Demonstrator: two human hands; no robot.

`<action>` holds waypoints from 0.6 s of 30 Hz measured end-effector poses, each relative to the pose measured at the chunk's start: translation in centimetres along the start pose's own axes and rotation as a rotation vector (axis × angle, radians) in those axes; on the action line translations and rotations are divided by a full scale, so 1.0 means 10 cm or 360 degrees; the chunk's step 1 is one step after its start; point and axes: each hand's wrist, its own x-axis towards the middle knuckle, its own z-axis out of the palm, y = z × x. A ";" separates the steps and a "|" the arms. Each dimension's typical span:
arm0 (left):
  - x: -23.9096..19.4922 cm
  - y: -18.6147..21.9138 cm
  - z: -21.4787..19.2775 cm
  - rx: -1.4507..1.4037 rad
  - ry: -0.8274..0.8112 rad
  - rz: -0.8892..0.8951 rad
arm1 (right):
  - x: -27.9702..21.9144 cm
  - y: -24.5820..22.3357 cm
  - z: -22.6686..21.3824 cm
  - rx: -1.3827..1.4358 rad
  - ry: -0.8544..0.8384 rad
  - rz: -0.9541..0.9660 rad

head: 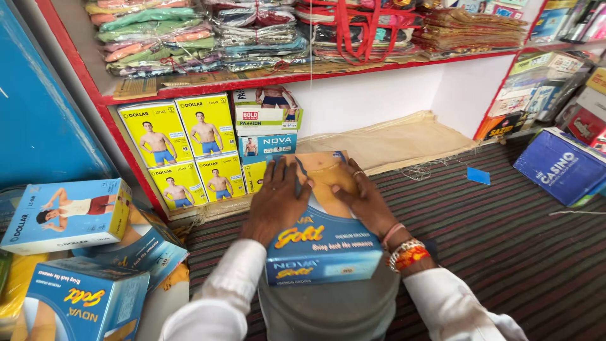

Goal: The person sits on the floor in a store and packs multiple pairs of men's underwear into their respective boxes. They pick up each pair, fold it, place it inside a box, and then close the box. The person handles several boxes and pairs of underwear, stacking the completed boxes on the floor.

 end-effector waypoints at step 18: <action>0.17 -0.55 0.37 -0.1099 0.0147 -0.1072 | -0.14 -0.20 -0.02 0.0504 0.0110 0.1099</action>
